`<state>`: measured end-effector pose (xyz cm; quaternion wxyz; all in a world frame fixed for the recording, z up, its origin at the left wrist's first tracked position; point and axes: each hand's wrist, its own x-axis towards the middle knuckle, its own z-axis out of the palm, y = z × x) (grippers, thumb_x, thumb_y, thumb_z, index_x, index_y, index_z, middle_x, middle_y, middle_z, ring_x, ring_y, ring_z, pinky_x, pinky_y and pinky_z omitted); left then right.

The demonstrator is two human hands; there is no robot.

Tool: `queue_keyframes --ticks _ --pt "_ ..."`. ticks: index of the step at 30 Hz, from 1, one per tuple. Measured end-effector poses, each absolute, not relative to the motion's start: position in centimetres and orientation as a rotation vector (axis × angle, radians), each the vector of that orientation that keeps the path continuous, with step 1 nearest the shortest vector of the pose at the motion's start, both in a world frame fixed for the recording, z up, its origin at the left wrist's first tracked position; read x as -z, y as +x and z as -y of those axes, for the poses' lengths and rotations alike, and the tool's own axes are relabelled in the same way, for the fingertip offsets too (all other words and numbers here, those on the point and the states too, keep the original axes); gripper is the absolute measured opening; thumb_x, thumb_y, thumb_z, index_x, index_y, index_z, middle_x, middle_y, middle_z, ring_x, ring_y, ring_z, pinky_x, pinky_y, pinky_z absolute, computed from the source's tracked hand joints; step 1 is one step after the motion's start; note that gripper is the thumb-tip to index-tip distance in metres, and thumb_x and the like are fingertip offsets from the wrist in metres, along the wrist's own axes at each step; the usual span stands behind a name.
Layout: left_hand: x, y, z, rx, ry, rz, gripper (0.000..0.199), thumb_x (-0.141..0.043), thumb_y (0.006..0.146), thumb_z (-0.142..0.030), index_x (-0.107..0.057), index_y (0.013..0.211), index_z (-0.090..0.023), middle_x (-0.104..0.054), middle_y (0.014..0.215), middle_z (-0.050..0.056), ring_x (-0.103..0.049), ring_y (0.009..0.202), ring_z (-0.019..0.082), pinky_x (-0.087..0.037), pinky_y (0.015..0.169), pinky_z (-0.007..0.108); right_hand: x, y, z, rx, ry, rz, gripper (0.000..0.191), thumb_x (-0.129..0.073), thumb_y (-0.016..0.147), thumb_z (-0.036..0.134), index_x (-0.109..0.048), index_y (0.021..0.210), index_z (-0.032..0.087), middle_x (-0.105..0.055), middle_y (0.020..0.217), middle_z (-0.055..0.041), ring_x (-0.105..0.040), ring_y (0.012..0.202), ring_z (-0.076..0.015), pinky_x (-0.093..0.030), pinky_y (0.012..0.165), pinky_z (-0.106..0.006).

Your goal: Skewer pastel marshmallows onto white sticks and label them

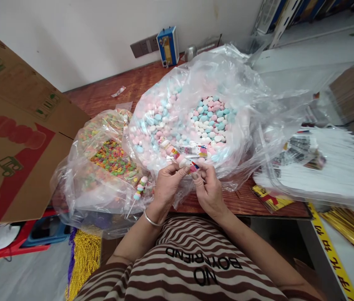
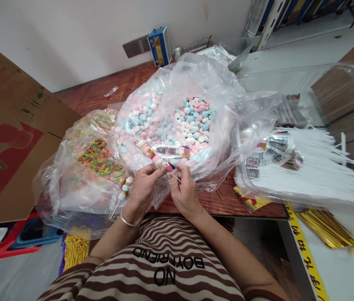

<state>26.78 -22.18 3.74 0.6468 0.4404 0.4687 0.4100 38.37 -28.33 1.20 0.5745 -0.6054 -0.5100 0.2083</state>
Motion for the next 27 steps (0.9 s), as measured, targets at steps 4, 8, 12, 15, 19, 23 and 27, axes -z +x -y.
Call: queue_keyframes --ticks 4,8,12,15,19,23,27 --pt "-3.4 27.4 22.8 -1.046 1.182 -1.102 0.024 -0.083 0.074 -0.039 -0.077 0.070 -0.016 -0.066 0.072 -0.001 -0.057 0.073 0.011 -0.044 0.072 0.022 -1.4 38.3 28.0 -0.642 -1.389 1.060 0.024 -0.050 0.100 0.043 -0.056 0.087 0.023 -0.053 0.067 0.0037 -0.050 0.060 -0.0133 -0.040 0.058 -0.026" --pt "-3.4 27.9 23.1 -1.011 0.950 -0.913 0.032 -0.083 0.074 -0.047 -0.081 0.089 -0.019 -0.075 0.090 0.005 -0.065 0.087 0.016 -0.049 0.084 0.027 -1.6 38.2 27.8 -1.314 -0.960 0.743 0.036 -0.059 0.094 0.054 -0.049 0.078 0.023 -0.035 0.056 0.0103 -0.025 0.042 -0.0069 -0.026 0.042 -0.021" --pt "-3.2 27.2 22.4 -0.710 0.750 -0.647 0.044 -0.093 0.058 -0.047 -0.081 0.089 -0.018 -0.077 0.107 0.013 -0.069 0.102 0.026 -0.053 0.087 0.035 -1.8 38.3 28.1 -1.835 -0.541 0.480 0.038 -0.071 0.086 0.050 -0.046 0.076 0.023 -0.025 0.049 0.0158 -0.009 0.034 -0.0029 -0.017 0.033 -0.017" --pt "-2.9 26.7 21.9 -0.666 0.717 -0.609 0.039 -0.098 0.050 -0.041 -0.079 0.074 -0.017 -0.078 0.098 0.012 -0.072 0.098 0.028 -0.055 0.083 0.035 -1.7 38.5 28.5 -1.978 -0.518 0.490 0.043 -0.069 0.086 0.053 -0.043 0.071 0.023 -0.023 0.046 0.0159 -0.009 0.032 -0.0029 -0.018 0.031 -0.017" --pt "-2.9 27.8 22.3 -0.870 0.631 -0.806 0.036 -0.099 0.048 -0.035 -0.079 0.072 -0.017 -0.077 0.078 0.006 -0.069 0.073 0.015 -0.053 0.074 0.026 -1.5 38.4 28.8 -1.446 -0.996 0.709 0.035 -0.060 0.092 0.058 -0.056 0.089 0.023 -0.045 0.057 0.0084 -0.035 0.041 -0.0086 -0.036 0.042 -0.022" --pt "-3.2 29.0 23.1 -0.968 0.596 -0.889 0.036 -0.098 0.050 -0.032 -0.081 0.078 -0.016 -0.077 0.076 0.004 -0.067 0.070 0.012 -0.053 0.078 0.027 -0.9 37.9 28.8 -0.781 -1.338 0.906 0.028 -0.060 0.092 0.052 -0.062 0.094 0.024 -0.062 0.084 -0.0016 -0.057 0.075 -0.0166 -0.048 0.069 -0.029" --pt "-3.0 28.2 23.2 -0.817 0.656 -0.792 0.040 -0.095 0.057 -0.038 -0.082 0.088 -0.016 -0.078 0.082 0.008 -0.070 0.077 0.017 -0.053 0.080 0.029 -0.2 37.6 28.7 -1.240 -1.047 0.648 0.031 -0.063 0.089 0.055 -0.057 0.091 0.025 -0.041 0.062 0.0082 -0.029 0.046 -0.0085 -0.031 0.043 -0.022"
